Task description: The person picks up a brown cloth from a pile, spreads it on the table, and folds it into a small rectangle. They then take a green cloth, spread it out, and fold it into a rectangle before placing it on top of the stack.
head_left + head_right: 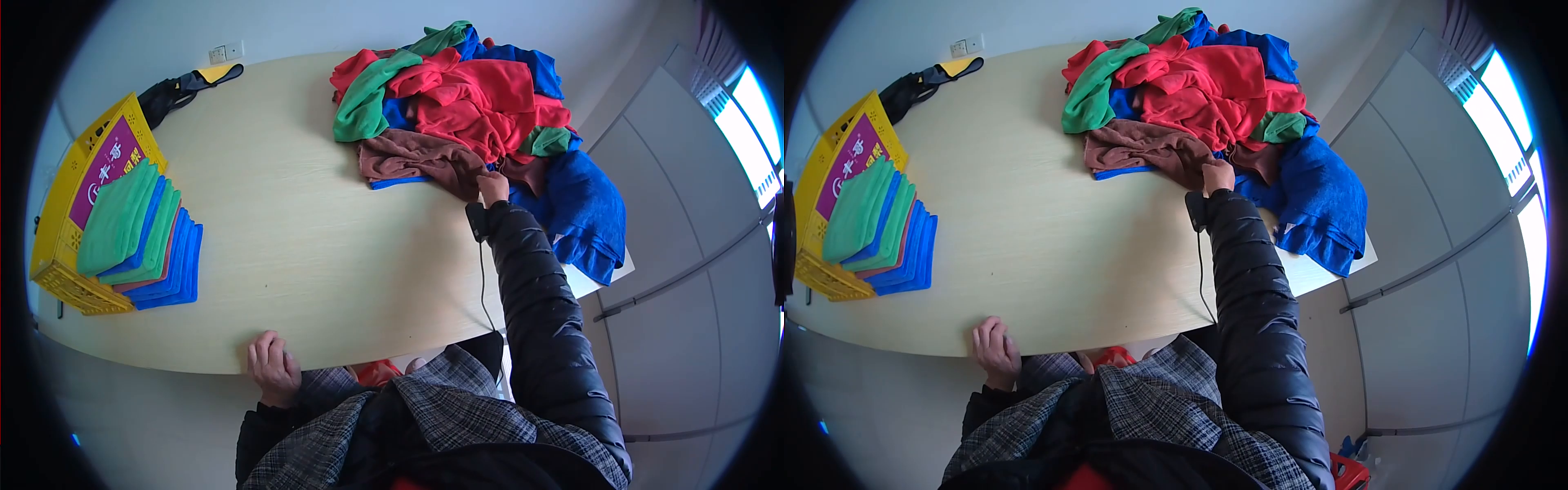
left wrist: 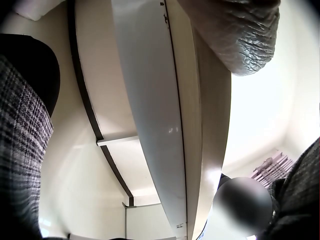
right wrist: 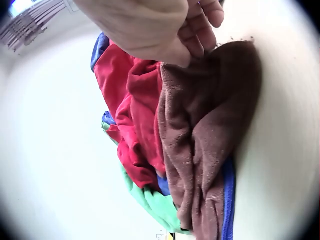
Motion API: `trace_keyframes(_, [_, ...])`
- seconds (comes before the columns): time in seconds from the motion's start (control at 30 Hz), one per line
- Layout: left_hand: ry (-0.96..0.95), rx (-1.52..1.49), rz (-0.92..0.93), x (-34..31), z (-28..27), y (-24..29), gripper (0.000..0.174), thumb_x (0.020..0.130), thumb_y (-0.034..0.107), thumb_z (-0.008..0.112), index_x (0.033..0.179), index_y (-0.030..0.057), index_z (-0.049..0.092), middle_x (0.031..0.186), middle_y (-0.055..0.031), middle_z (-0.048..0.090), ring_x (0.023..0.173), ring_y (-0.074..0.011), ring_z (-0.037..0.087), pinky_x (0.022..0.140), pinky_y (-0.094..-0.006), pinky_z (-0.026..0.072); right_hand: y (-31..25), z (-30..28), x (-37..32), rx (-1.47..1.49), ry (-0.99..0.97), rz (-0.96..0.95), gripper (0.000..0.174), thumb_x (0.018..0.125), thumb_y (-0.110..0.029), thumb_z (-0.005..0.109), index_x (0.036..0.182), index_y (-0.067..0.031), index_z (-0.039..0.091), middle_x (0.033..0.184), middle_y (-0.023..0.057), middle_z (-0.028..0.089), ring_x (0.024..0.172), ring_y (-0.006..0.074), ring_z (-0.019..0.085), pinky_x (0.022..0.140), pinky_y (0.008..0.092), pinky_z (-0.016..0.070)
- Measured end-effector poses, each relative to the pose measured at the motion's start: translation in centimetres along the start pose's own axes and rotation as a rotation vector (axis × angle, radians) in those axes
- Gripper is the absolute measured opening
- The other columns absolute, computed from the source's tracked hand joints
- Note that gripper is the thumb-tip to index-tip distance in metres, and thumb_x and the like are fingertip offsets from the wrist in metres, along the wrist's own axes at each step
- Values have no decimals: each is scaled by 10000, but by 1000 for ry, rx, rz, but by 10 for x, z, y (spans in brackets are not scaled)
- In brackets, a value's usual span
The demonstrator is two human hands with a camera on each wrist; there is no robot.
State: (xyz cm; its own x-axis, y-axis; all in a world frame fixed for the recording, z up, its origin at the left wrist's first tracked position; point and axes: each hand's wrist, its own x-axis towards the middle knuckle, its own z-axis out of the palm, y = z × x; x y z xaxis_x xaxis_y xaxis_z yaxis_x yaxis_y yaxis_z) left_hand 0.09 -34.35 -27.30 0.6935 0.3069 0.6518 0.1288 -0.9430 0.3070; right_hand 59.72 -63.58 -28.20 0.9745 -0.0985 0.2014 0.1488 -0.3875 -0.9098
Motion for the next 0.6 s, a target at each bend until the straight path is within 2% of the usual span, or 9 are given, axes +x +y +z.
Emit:
trace_keyframes(0.07, [2, 3, 0, -1, 0, 1, 223, 806, 94, 560, 1000, -1, 617, 1101, -182, 616, 958, -391, 585, 825, -489, 497, -20, -9, -3, -46, 19, -65, 108, 836, -133, 750, 833, -43, 689, 657, 6, 601, 524, 127, 548, 447, 279, 387])
trace_keyframes(0.13, [1, -12, -6, -3, 1, -1, 221, 841, 111, 545, 1013, -9, 613, 1104, -194, 611, 950, -401, 572, 833, -495, 480, -77, -37, -14, 379, -125, -40, 76, 869, -115, 724, 906, -56, 694, 700, 10, 630, 544, 103, 547, 490, 234, 403])
trace_keyframes(0.2, [7, -23, -8, -4, 2, -2, 222, 859, 119, 537, 1020, -13, 611, 1106, -200, 608, 945, -406, 566, 837, -498, 471, -134, -69, -21, 368, -227, -66, 111, 900, -127, 703, 987, -59, 695, 736, 6, 652, 588, 83, 567, 522, 202, 415])
trace_keyframes(0.27, [2, -24, -19, -4, 1, -2, 212, 871, 131, 539, 1016, -7, 611, 1109, -193, 607, 952, -405, 564, 845, -499, 469, -193, -93, -38, 390, -243, -247, 118, 927, -143, 691, 1023, -77, 702, 827, -12, 668, 706, 68, 597, 602, 196, 434])
trace_keyframes(0.33, [1, -26, -17, -2, -2, 2, 208, 877, 137, 540, 1013, -4, 611, 1111, -190, 607, 956, -404, 562, 848, -499, 468, -252, -113, -65, 427, -275, -422, 118, 962, -150, 663, 1051, -80, 697, 946, -11, 676, 859, 81, 615, 739, 225, 477])
trace_keyframes(0.4, [-1, 5, -21, 3, -8, 9, 172, 866, 101, 570, 1002, 3, 607, 1097, -178, 618, 944, -391, 583, 830, -480, 492, -298, -130, -92, 529, -381, -545, 117, 990, -139, 641, 1072, -68, 685, 1023, -1, 663, 973, 99, 611, 887, 255, 481])
trace_keyframes(0.47, [-1, 20, -20, 9, -11, 13, 159, 860, 83, 585, 997, 6, 605, 1090, -172, 623, 939, -384, 594, 820, -471, 504, -333, -136, -132, 461, -407, -577, 122, 997, -133, 634, 1084, -58, 675, 1027, 6, 661, 988, 108, 616, 913, 264, 486])
trace_keyframes(0.53, [-44, -207, -74, 16, -10, 11, 160, 854, 31, 612, 1011, 6, 597, 1074, -171, 627, 941, -380, 607, 825, -456, 509, -353, -135, -173, 397, -437, -601, 127, 1003, -127, 627, 1096, -49, 665, 1031, 13, 659, 1004, 117, 621, 939, 273, 492])
trace_keyframes(0.6, [-17, -346, -72, 37, -17, 16, 197, 839, -29, 637, 1027, 10, 591, 1058, -173, 629, 954, -376, 625, 838, -438, 514, -358, -126, -210, 507, -870, -492, 136, 1013, -127, 617, 1118, -50, 656, 1034, 15, 657, 1020, 113, 620, 950, 272, 495])
